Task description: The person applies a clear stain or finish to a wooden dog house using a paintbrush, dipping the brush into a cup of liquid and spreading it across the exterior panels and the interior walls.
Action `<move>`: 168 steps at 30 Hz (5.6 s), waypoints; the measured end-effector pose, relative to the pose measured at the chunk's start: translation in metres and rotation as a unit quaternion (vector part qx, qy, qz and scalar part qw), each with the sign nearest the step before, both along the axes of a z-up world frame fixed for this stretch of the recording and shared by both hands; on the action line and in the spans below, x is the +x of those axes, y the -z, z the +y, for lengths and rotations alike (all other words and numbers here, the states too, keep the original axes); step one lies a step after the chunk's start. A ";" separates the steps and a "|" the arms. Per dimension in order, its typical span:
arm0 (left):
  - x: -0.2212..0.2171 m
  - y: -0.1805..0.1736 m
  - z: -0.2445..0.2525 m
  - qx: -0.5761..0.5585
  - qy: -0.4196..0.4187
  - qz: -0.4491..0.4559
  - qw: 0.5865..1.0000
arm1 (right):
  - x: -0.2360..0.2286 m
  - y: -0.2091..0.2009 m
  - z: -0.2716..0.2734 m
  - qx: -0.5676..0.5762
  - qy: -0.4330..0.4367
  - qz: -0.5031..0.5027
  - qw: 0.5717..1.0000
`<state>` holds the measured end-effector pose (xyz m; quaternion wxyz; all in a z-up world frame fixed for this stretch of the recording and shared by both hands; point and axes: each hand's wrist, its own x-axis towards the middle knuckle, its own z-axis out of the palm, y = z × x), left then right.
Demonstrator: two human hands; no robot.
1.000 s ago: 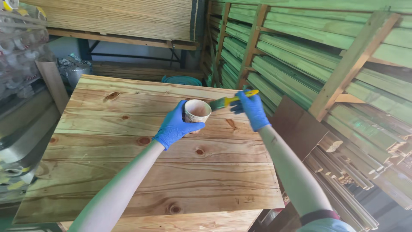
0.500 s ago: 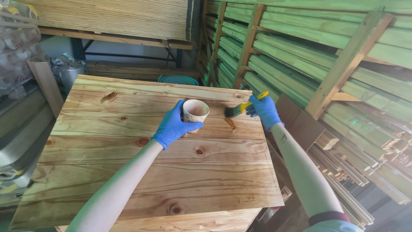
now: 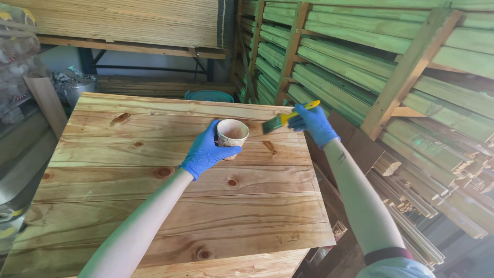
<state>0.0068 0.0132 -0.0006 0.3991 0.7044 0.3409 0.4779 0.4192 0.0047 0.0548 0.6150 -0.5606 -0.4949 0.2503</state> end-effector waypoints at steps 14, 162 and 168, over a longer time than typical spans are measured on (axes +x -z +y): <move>0.026 -0.004 -0.008 -0.012 0.023 -0.009 1.000 | 0.127 0.040 -0.012 -0.007 0.059 -0.002 0.998; -0.333 0.009 -0.149 0.091 -0.104 0.229 0.964 | -0.383 0.134 -0.215 0.129 -0.206 0.280 0.929; -0.364 -0.009 -0.096 0.055 -0.059 0.147 0.986 | -0.409 0.047 -0.123 0.167 -0.160 0.235 0.944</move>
